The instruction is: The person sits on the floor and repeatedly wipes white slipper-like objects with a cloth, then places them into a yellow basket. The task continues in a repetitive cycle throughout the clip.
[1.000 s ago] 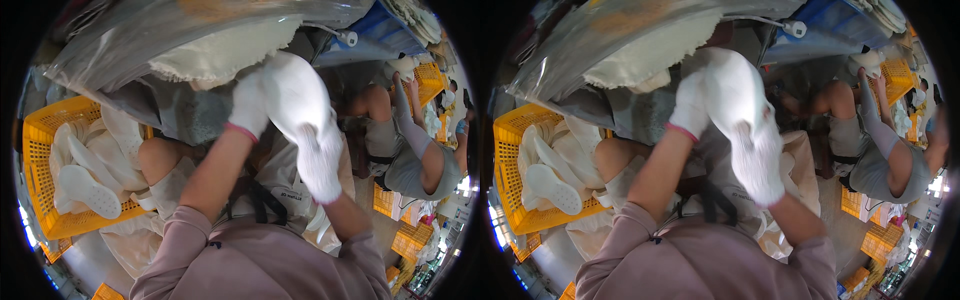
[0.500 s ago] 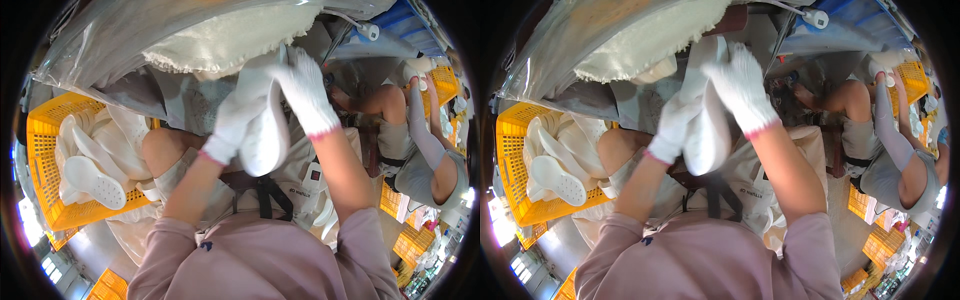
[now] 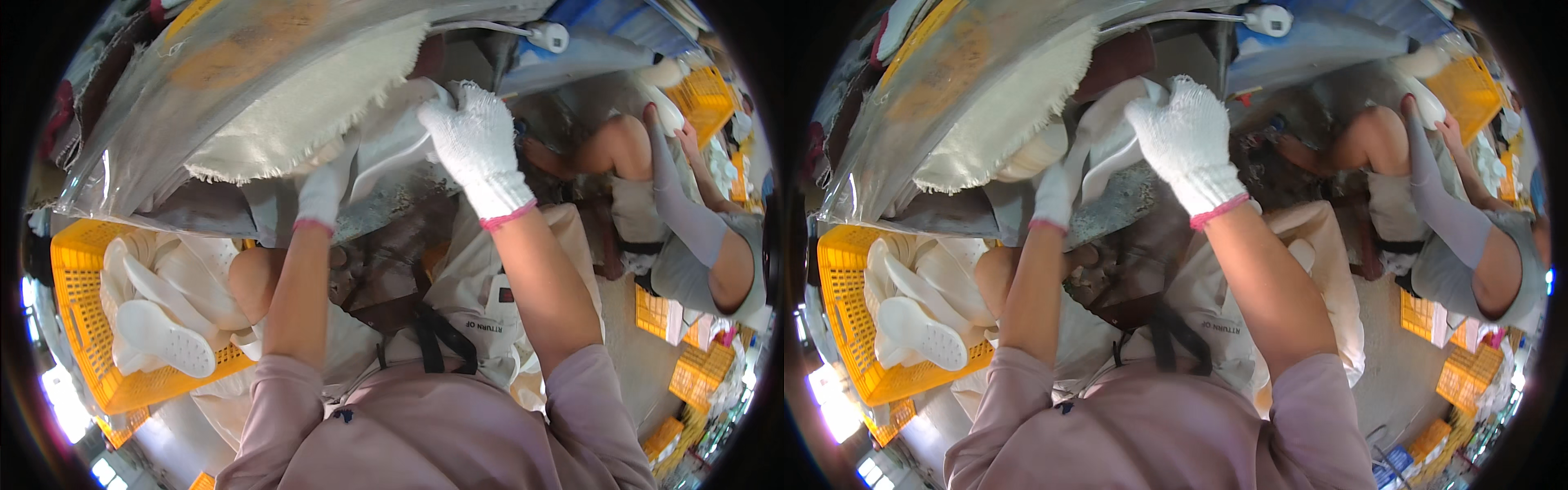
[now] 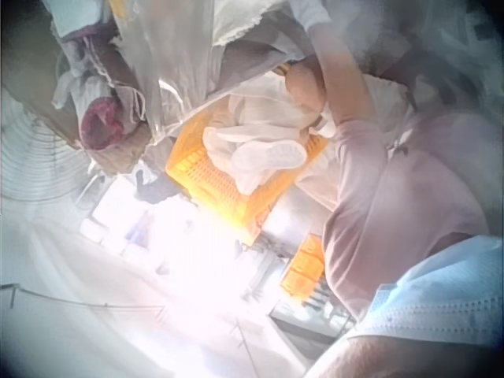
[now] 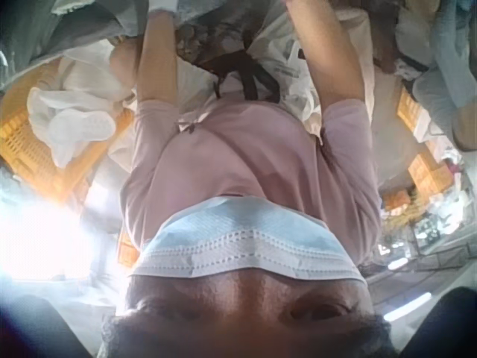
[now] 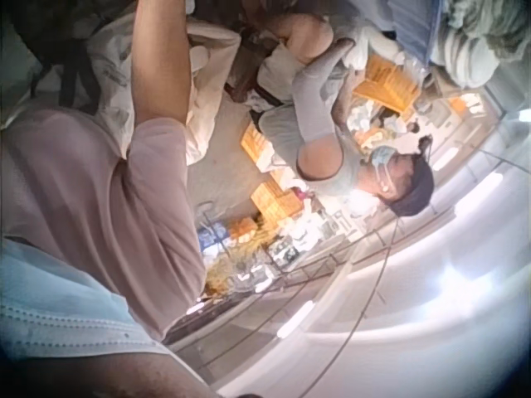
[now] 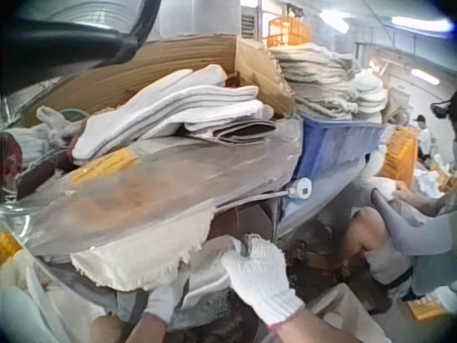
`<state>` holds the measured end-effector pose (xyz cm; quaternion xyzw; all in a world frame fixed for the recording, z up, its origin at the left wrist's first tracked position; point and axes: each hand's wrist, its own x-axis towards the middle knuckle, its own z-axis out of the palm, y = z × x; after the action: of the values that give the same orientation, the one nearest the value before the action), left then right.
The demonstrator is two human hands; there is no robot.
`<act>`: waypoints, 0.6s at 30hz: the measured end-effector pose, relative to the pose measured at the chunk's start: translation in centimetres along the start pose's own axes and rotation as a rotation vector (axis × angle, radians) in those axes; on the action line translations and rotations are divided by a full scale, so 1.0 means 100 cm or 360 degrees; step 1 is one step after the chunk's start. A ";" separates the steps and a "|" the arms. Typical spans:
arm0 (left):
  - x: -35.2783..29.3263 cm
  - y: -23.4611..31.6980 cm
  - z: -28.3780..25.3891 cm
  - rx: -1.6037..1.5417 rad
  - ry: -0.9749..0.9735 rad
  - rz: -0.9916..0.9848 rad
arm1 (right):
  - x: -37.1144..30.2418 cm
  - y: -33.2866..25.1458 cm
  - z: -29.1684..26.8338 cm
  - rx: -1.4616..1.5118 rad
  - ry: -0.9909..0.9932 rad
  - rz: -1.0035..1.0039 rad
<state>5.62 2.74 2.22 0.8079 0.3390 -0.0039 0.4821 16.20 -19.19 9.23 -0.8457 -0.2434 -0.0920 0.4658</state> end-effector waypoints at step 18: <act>-0.090 0.028 0.015 -0.2570 -0.0999 -0.0247 | -0.108 -0.097 -0.043 -0.0839 -0.0857 -0.0938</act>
<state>0.68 -4.18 6.56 0.1549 0.1435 -0.0176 0.9773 2.31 -21.91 14.69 -0.8238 -0.5532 -0.0564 0.1100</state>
